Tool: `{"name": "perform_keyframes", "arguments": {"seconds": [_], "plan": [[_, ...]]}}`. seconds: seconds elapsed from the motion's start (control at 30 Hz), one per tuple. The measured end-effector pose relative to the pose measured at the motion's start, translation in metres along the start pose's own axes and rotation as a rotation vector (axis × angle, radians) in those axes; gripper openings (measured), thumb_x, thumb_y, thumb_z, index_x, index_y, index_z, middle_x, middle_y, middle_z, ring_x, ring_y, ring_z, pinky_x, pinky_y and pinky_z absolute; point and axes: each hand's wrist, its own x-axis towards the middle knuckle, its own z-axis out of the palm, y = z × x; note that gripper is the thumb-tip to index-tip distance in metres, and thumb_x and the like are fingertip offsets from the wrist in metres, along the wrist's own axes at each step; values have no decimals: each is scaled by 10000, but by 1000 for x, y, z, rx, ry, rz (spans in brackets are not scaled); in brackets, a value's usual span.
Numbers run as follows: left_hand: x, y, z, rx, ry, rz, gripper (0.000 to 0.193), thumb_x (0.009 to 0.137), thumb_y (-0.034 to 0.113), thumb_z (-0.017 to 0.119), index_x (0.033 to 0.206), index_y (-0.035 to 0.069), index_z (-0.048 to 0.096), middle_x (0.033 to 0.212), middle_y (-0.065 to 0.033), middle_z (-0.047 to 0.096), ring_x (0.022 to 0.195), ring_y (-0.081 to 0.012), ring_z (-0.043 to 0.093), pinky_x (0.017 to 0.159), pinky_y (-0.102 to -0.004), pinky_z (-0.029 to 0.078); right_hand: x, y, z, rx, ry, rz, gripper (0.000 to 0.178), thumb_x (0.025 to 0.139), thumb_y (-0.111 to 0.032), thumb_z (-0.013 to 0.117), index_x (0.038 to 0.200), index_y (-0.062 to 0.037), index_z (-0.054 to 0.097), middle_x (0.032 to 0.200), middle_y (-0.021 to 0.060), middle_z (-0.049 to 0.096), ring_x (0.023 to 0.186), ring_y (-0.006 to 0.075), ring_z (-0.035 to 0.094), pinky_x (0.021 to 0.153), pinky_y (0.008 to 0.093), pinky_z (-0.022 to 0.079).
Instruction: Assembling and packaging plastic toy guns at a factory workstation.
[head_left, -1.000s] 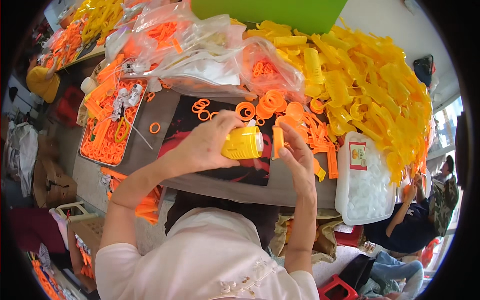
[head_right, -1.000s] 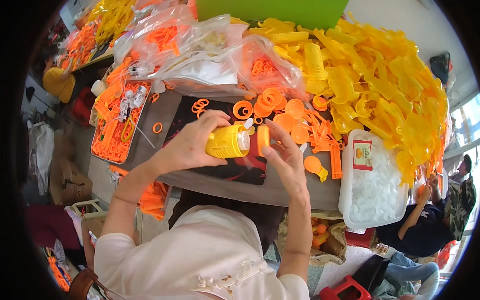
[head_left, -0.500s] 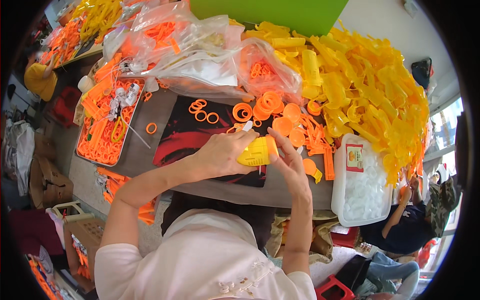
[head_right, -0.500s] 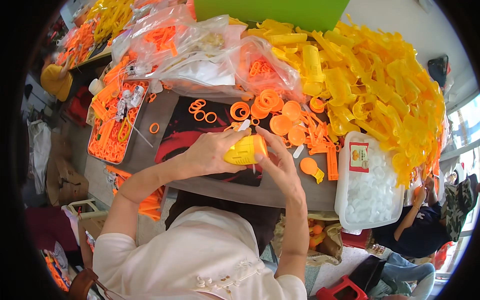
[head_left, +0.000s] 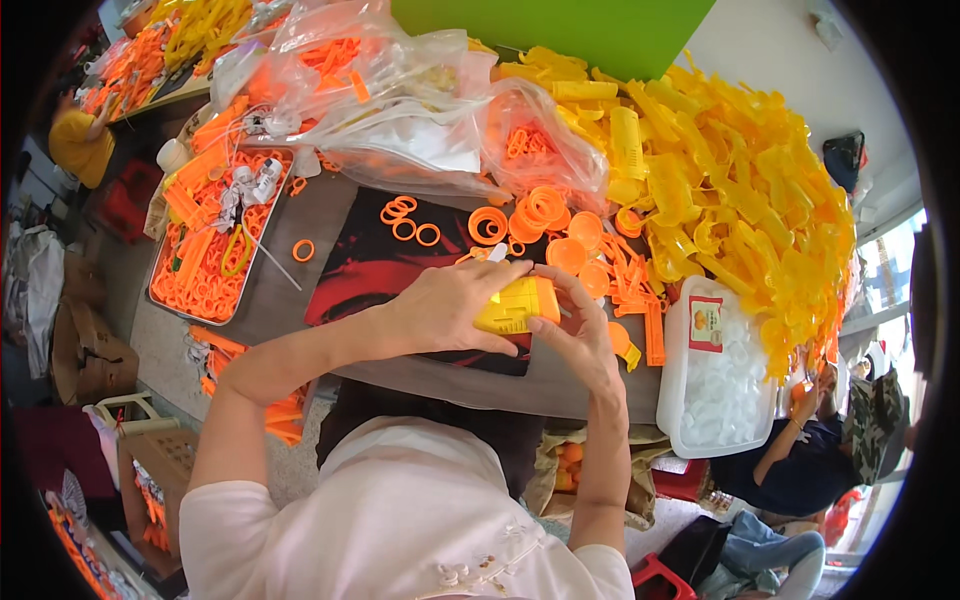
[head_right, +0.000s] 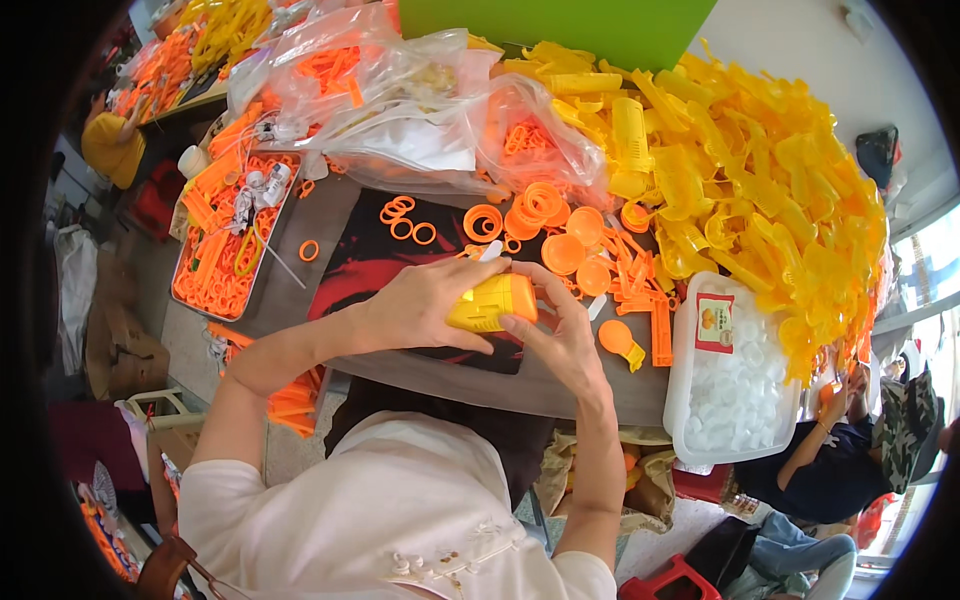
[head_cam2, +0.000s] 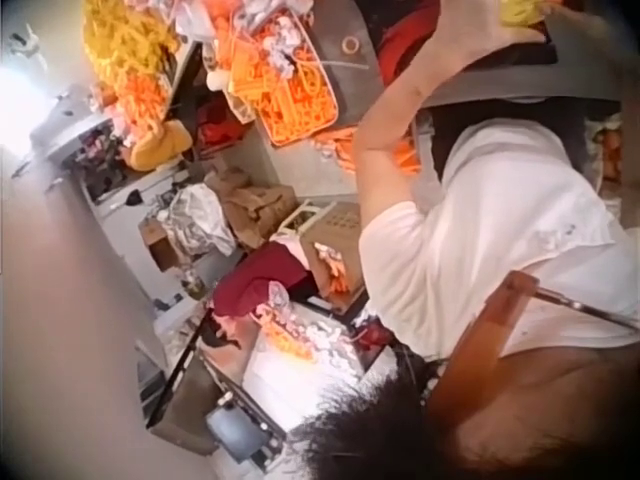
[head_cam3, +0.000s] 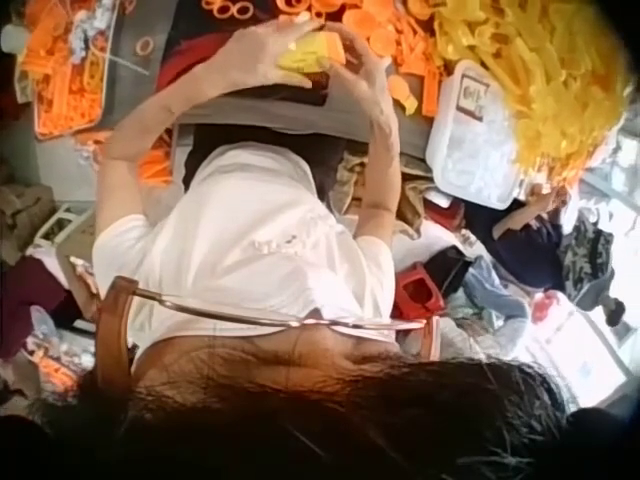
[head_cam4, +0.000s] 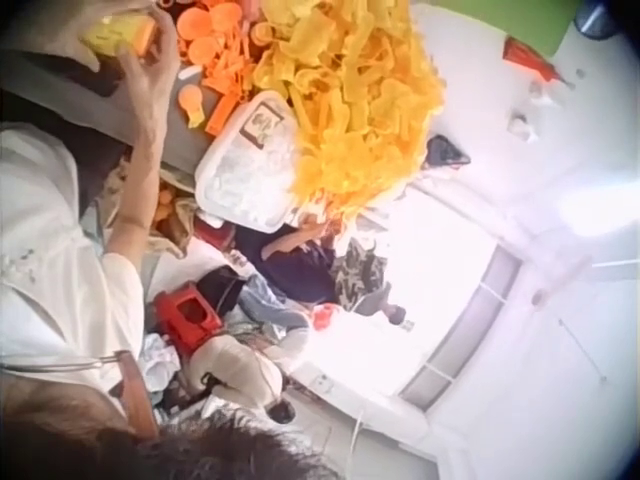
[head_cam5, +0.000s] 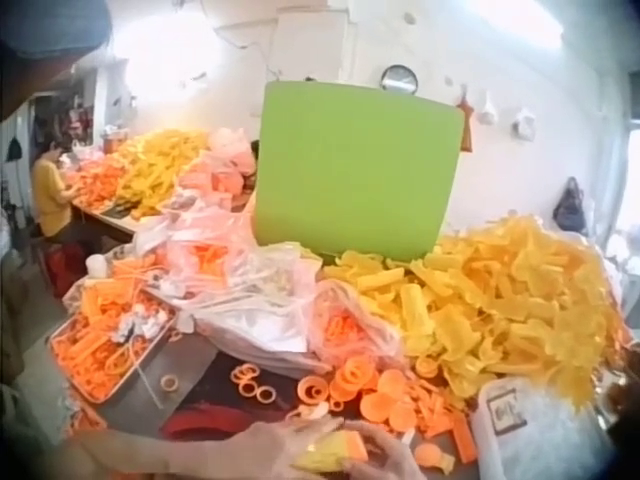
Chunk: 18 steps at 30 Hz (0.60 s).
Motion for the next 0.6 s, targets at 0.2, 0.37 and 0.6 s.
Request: {"name": "perform_keyframes", "arguments": {"seconds": [0.2,0.37,0.6], "plan": [[-15,-15,7,-285,242,-28,280,809,128,756,1050,35,647,1068,-118,665,1006,-248,633,864,-345,515,1,2,0,45,27,39,604,838,-47,721,1378,-19,454,1236,90,571,1152,167,545,987,315,454],[-26,-6,24,-292,404,-48,187,821,67,727,988,22,658,1025,-101,676,955,-240,642,844,-338,516,-3,3,11,-26,61,-44,595,840,-15,704,1376,-6,446,1245,89,558,1149,167,543,986,307,451],[-14,4,4,-108,305,-3,447,768,242,785,1121,25,617,1008,-125,676,959,-291,648,799,-375,525,-6,-3,14,-74,35,-44,605,825,-36,723,1368,-5,460,1277,90,536,1170,159,527,996,329,448]]}}
